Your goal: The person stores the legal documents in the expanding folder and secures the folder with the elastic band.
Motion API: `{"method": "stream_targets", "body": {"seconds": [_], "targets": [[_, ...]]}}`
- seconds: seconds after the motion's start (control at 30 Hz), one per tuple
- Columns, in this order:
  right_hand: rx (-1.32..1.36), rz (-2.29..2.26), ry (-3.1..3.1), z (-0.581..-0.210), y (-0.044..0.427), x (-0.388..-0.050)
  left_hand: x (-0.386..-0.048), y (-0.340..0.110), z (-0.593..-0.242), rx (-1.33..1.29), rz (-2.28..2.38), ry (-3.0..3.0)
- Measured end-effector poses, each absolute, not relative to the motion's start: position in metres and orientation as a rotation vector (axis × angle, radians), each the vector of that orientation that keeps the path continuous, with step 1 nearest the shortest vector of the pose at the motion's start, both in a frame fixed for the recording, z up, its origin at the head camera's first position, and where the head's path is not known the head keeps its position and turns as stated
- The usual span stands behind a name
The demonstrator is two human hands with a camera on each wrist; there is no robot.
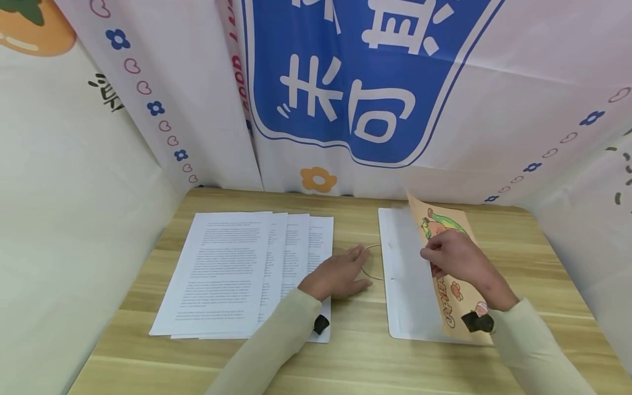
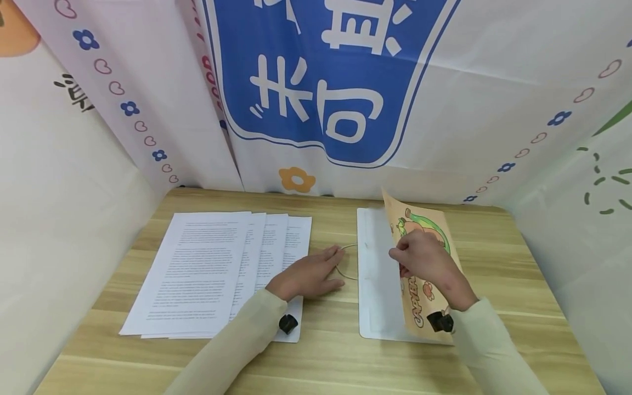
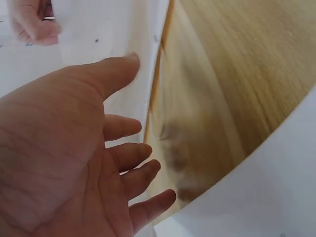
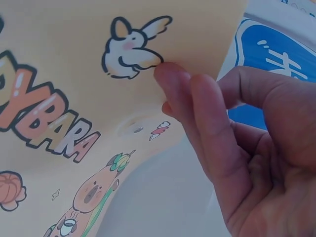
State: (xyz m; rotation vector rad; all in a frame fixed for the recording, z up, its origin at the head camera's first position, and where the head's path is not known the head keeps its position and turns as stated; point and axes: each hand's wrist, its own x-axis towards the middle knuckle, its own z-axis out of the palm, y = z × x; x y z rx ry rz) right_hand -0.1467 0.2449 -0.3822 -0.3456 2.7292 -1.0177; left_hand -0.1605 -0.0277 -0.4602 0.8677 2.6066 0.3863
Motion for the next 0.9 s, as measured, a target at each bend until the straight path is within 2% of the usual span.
{"method": "stream_targets", "body": {"seconds": [0.23, 0.43, 0.9], "targets": [[-0.334, -1.054, 2.701, -0.376, 0.250, -0.143, -0.151, -0.050, -0.444, 0.886, 0.556, 2.725], [-0.311, -1.102, 2.675, -0.373, 0.256, -0.140, -0.144, -0.085, -0.433, 0.800, 0.632, 2.842], [-0.331, -1.160, 2.754, -0.379, 0.266, -0.136, -0.127, -0.206, -0.423, 0.331, 0.588, 3.017]]}}
